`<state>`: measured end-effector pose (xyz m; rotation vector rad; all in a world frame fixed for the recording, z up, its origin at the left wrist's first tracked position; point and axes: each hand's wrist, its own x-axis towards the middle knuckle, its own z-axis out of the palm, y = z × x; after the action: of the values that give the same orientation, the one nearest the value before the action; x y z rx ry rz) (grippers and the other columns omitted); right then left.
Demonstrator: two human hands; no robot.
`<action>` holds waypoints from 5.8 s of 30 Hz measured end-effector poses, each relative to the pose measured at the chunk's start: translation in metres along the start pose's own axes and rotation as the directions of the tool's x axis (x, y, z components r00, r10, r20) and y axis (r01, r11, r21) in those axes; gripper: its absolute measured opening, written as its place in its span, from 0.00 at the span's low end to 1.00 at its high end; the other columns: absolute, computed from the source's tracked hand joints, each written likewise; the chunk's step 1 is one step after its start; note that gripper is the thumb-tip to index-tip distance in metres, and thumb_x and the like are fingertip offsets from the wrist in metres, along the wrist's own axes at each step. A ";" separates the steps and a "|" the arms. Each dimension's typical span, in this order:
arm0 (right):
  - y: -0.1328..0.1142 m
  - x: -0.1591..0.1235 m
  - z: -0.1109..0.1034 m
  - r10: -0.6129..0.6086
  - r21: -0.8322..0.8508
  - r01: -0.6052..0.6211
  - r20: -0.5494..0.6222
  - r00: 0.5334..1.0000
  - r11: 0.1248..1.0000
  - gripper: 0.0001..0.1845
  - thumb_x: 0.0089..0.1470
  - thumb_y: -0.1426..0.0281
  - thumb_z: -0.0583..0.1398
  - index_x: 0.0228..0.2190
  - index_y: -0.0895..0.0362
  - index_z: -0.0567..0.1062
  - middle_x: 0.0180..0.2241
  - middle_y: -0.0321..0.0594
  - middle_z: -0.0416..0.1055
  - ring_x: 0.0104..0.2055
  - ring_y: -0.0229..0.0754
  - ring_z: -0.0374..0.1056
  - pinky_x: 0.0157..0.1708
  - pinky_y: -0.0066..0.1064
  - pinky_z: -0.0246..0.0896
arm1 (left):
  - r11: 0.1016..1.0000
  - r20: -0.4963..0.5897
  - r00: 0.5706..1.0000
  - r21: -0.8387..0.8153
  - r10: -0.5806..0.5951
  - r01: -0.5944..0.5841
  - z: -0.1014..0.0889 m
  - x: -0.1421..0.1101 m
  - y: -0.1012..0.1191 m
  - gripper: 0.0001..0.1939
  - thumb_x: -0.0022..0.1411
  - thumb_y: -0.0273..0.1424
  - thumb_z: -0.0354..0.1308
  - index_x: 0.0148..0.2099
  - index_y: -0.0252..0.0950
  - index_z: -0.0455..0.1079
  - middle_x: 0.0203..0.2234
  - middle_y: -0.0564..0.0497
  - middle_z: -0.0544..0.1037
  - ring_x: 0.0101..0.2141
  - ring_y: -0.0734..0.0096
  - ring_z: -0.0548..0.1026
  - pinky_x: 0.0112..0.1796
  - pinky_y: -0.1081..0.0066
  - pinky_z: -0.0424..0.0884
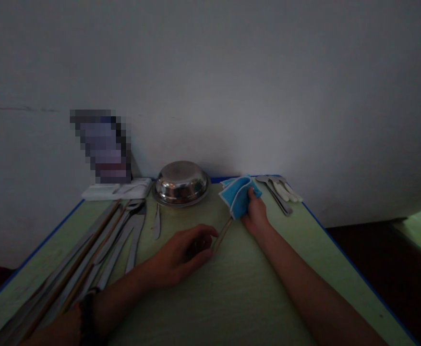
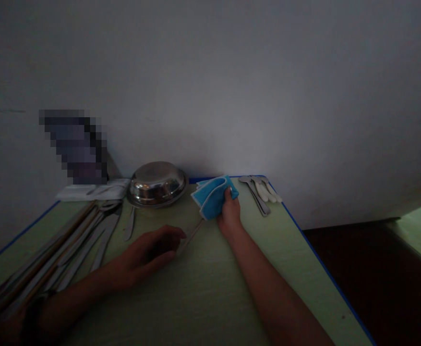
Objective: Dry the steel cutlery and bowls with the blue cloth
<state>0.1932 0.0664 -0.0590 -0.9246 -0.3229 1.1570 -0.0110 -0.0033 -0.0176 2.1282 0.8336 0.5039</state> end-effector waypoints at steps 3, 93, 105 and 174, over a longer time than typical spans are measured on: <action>-0.001 0.000 0.002 0.007 -0.001 -0.007 -0.045 0.999 1.000 0.10 0.50 0.65 0.57 0.36 0.53 0.70 0.39 0.36 0.74 0.42 0.40 0.70 0.40 0.37 0.68 | 0.999 -0.022 1.000 0.046 -0.001 0.002 0.001 0.000 0.002 0.16 0.63 0.34 0.47 0.53 0.40 0.57 0.28 0.55 0.69 0.28 0.73 0.69 0.30 0.73 0.67; -0.005 -0.009 0.003 0.115 -0.068 -0.103 0.197 0.974 0.992 0.13 0.44 0.66 0.63 0.35 0.55 0.73 0.29 0.35 0.76 0.36 0.39 0.72 0.42 0.34 0.67 | 0.967 -0.012 0.999 0.253 -0.033 0.035 0.004 0.002 -0.008 0.08 0.58 0.31 0.47 0.27 0.36 0.57 0.16 0.60 0.59 0.18 0.79 0.61 0.20 0.77 0.55; -0.006 -0.012 0.005 0.135 -0.098 -0.116 0.223 0.965 0.988 0.12 0.46 0.66 0.62 0.35 0.55 0.73 0.28 0.35 0.76 0.37 0.40 0.72 0.42 0.34 0.67 | 0.963 0.015 0.999 0.266 -0.046 0.041 0.004 0.003 -0.005 0.08 0.59 0.31 0.46 0.30 0.35 0.61 0.17 0.58 0.61 0.19 0.78 0.62 0.21 0.77 0.56; -0.006 -0.011 0.004 0.150 -0.128 -0.122 0.235 0.960 0.984 0.12 0.45 0.66 0.62 0.35 0.55 0.73 0.28 0.35 0.76 0.33 0.40 0.72 0.42 0.34 0.66 | 0.956 0.036 0.997 0.288 -0.070 0.056 0.004 0.004 -0.006 0.07 0.59 0.31 0.46 0.29 0.35 0.60 0.18 0.58 0.62 0.19 0.78 0.62 0.22 0.76 0.56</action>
<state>0.1903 0.0580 -0.0500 -0.9150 -0.5351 1.3953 -0.0081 0.0003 -0.0240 2.3581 0.9956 0.3139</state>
